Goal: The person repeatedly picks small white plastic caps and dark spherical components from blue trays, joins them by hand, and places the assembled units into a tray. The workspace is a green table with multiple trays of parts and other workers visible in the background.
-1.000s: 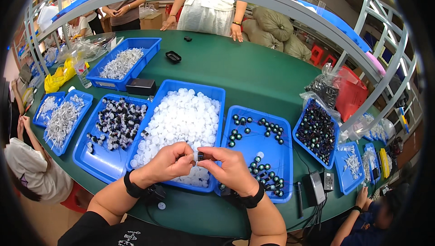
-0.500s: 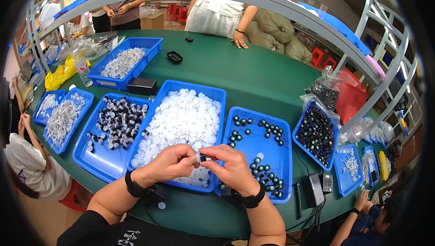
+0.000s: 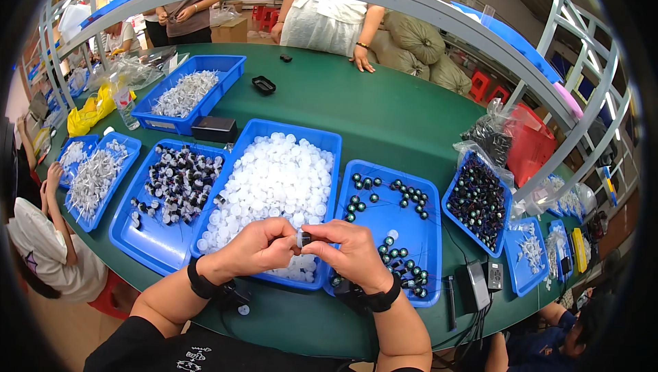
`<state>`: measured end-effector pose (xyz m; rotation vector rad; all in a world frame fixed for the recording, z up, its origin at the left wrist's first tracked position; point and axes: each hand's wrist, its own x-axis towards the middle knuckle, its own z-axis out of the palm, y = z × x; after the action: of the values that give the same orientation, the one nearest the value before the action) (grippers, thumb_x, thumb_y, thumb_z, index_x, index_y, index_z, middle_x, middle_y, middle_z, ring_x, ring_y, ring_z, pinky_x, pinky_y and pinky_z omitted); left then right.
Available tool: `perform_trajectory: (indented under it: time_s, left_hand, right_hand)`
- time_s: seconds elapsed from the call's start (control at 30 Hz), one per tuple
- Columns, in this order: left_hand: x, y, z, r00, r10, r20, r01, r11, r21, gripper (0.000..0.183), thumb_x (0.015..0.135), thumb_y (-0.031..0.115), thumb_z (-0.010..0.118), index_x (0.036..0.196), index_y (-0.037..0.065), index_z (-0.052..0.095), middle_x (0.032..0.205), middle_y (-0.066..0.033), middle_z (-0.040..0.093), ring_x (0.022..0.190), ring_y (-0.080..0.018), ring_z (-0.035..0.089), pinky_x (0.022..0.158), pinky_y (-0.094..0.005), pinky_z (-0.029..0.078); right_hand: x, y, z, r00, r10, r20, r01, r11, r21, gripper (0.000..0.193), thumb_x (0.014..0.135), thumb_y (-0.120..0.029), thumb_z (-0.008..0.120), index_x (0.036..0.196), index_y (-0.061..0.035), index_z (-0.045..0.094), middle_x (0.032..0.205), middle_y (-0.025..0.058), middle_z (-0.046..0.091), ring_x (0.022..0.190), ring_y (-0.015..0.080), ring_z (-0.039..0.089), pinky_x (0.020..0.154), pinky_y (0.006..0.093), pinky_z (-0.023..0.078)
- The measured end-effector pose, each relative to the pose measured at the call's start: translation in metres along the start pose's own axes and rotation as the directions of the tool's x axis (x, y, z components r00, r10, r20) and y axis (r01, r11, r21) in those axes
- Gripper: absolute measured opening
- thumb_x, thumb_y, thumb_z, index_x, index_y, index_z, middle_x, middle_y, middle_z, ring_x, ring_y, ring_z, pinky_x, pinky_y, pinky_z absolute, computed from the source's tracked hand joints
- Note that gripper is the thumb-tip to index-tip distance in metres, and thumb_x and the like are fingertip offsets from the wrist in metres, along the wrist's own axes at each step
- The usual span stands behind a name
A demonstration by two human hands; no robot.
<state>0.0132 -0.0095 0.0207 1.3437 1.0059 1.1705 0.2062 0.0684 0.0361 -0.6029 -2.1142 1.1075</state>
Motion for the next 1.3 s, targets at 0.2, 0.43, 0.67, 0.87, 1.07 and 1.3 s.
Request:
perform_trajectory:
  time_s: [0.2,0.43,0.67,0.87,1.07,1.3]
  left_hand:
    - [0.002,0.004,-0.001,0.997,-0.056,0.046,0.06,0.994,-0.094,0.006,0.088,0.008,0.055,0.085,0.002,0.056,0.074,-0.0012,0.059,0.062,-0.0048,0.051,0.054,-0.0224,0.043]
    - [0.0,0.001,0.005,0.993,0.109,-0.047,-0.099,0.978,0.181,0.007,0.086,0.008,0.056,0.082,0.002,0.058,0.074,-0.0028,0.059,0.064,-0.0065,0.051,0.056,-0.0241,0.042]
    - [0.003,-0.006,0.003,0.993,0.096,-0.062,-0.085,0.982,0.171,0.005,0.082,0.006,0.058,0.08,0.002,0.056,0.075,-0.0068,0.057,0.067,-0.0134,0.053,0.061,-0.0278,0.044]
    - [0.006,-0.007,0.001,0.879,0.475,-0.044,-0.409,0.798,0.443,0.003,0.084,0.005,0.058,0.085,0.002,0.058,0.076,-0.0029,0.055,0.066,-0.0075,0.05,0.058,-0.0244,0.041]
    - [0.005,0.004,0.008,0.993,0.094,-0.072,-0.087,0.992,0.094,0.004,0.082,0.005,0.057,0.082,0.002,0.057,0.078,-0.0075,0.059,0.071,-0.0151,0.056,0.065,-0.0286,0.046]
    - [0.009,-0.002,0.005,0.942,0.334,-0.04,-0.301,0.891,0.34,0.006,0.086,0.006,0.056,0.083,0.001,0.057,0.077,-0.0042,0.059,0.069,-0.0083,0.054,0.061,-0.0252,0.045]
  right_hand:
    - [0.002,-0.004,-0.005,0.997,-0.066,0.044,0.067,0.997,-0.028,0.03,0.073,-0.01,0.078,0.101,-0.0004,0.071,0.079,0.0085,0.068,0.071,0.015,0.063,0.063,0.0254,0.049]
    - [0.001,0.002,-0.002,0.993,-0.12,0.001,0.119,0.987,-0.107,0.029,0.072,-0.008,0.078,0.099,-0.0003,0.071,0.082,0.0101,0.069,0.072,0.0187,0.064,0.065,0.0284,0.05]
    - [0.004,0.009,0.005,0.94,-0.339,-0.045,0.316,0.912,-0.26,0.031,0.073,-0.005,0.077,0.102,-0.0001,0.069,0.085,0.0106,0.069,0.079,0.0191,0.067,0.068,0.031,0.052]
    - [0.002,-0.002,0.0,1.0,-0.001,-0.021,0.002,0.999,0.035,0.032,0.076,-0.005,0.075,0.106,0.0011,0.068,0.098,0.012,0.068,0.082,0.0163,0.066,0.071,0.0274,0.053]
    - [0.004,0.004,-0.003,0.966,-0.251,-0.056,0.246,0.965,-0.09,0.029,0.074,-0.004,0.075,0.103,-0.0009,0.069,0.089,0.0115,0.07,0.077,0.0208,0.065,0.07,0.0316,0.051]
    - [0.003,0.002,-0.003,0.99,-0.135,-0.036,0.131,0.985,-0.112,0.027,0.075,-0.004,0.076,0.1,0.0035,0.068,0.085,0.0091,0.069,0.075,0.0143,0.065,0.066,0.0246,0.051]
